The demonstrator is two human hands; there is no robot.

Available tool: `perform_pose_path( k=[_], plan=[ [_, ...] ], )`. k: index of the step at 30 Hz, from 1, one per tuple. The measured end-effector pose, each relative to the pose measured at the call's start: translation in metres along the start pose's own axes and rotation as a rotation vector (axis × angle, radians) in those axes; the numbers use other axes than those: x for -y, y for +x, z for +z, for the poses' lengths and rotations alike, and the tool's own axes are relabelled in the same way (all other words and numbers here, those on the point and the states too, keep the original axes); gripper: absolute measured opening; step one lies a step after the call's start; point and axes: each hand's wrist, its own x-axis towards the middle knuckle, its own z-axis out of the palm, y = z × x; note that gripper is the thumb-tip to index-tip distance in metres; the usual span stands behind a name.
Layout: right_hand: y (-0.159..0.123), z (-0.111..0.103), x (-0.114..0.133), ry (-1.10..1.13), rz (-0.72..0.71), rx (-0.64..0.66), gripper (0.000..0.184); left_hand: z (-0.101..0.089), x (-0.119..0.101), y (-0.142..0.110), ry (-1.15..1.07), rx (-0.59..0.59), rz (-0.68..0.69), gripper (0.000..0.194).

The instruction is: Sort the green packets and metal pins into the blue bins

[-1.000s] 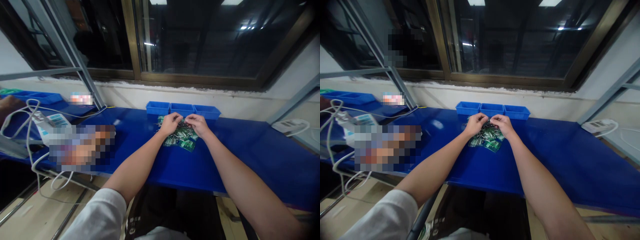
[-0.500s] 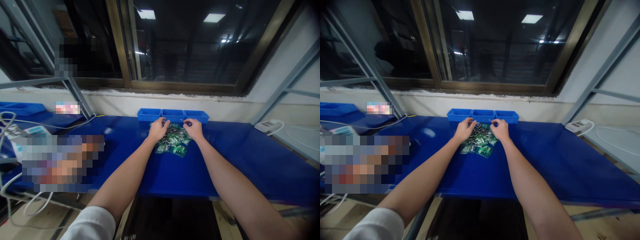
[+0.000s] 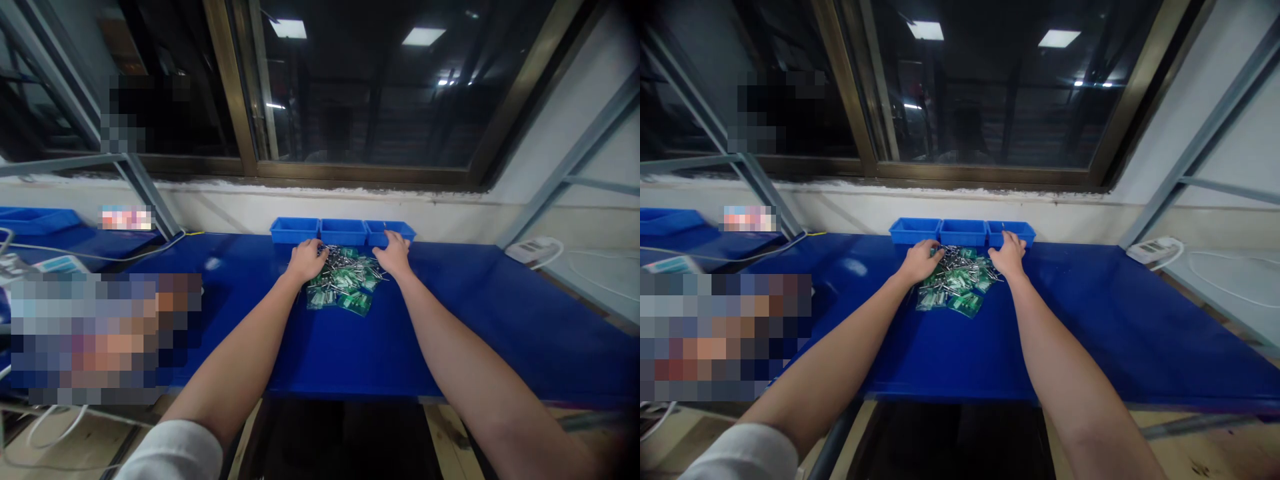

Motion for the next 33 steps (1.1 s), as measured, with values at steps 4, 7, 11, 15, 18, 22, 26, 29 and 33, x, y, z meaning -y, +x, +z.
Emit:
perform_pose_path(
  k=[4,7,11,15,18,22,26,29,33],
  plan=[
    [0.002,0.002,-0.004,-0.027,0.006,0.015,0.059,0.000,0.000,-0.001,0.011,0.019,-0.003,0.035],
    [0.003,0.004,-0.007,-0.027,0.027,0.044,0.064,0.001,-0.003,-0.002,0.024,0.044,0.019,0.036],
    [0.002,0.003,-0.007,-0.019,0.080,0.115,0.072,0.001,-0.007,-0.002,0.033,0.044,0.033,0.038],
    [0.001,-0.001,0.000,-0.007,-0.012,0.030,0.053,0.001,-0.008,-0.004,0.005,0.080,0.105,0.046],
    [-0.003,-0.001,0.009,0.032,-0.147,0.100,0.029,0.003,-0.010,-0.009,-0.004,0.147,0.197,0.059],
    [-0.012,0.004,0.022,0.012,-0.245,0.304,0.026,0.004,-0.014,-0.014,0.044,0.258,0.214,0.073],
    [-0.019,0.007,0.030,-0.001,-0.309,0.416,0.024,0.002,-0.016,-0.016,0.085,0.318,0.218,0.077],
    [-0.021,0.006,0.034,-0.020,-0.312,0.440,0.020,0.000,-0.017,-0.016,0.108,0.347,0.215,0.078],
    [-0.022,0.002,0.041,-0.015,-0.310,0.398,0.018,0.000,-0.018,-0.016,0.139,0.375,0.198,0.080]
  ],
)
